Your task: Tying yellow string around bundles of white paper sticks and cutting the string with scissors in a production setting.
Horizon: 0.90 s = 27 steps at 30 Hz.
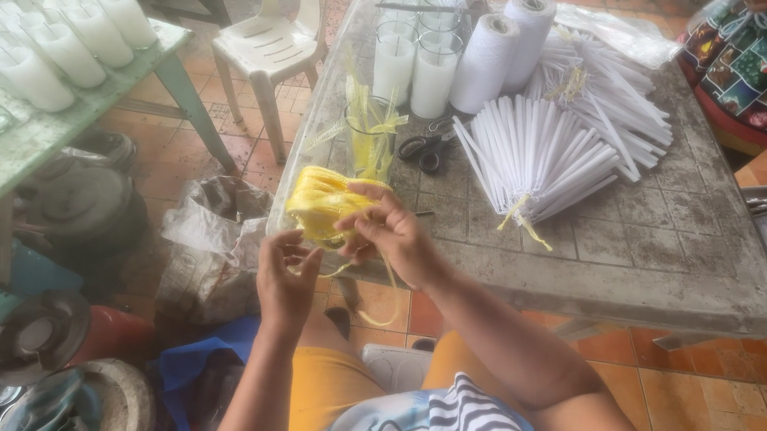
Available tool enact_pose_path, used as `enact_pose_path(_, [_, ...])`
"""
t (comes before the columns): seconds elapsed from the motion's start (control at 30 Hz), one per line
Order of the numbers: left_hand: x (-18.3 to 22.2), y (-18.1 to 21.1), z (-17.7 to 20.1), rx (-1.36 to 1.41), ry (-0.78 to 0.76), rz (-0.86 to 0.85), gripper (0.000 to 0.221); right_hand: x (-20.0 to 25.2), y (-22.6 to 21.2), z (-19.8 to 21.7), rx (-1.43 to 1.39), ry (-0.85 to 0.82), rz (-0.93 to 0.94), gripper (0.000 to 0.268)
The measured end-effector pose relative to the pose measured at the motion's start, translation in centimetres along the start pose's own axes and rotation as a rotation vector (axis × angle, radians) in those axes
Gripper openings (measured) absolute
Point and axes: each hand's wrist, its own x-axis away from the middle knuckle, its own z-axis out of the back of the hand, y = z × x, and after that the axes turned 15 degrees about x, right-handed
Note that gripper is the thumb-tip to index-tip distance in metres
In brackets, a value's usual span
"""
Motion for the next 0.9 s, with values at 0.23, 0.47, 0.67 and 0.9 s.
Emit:
enact_pose_path(0.23, [1.2, 7.1, -0.3, 0.066, -0.366, 0.263, 0.043, -1.5, 2.7, 1.3, -0.54, 0.358, -0.159, 0.03])
enact_pose_path(0.47, [3.2, 6.4, -3.0, 0.485, -0.604, 0.262, 0.049, -0.8, 6.3, 3.1, -0.759, 0.675, -0.334, 0.021])
enact_pose_path(0.67, [4.8, 6.2, -3.4, 0.264, -0.746, -0.283, 0.053, 1.4, 4.7, 0.7, -0.915, 0.636, -0.366, 0.014])
enact_pose_path(0.9, [0.8, 9.4, -3.8, 0.258, -0.526, -0.286, 0.036, 4.8, 4.4, 1.0, 0.003, 0.177, -0.258, 0.055])
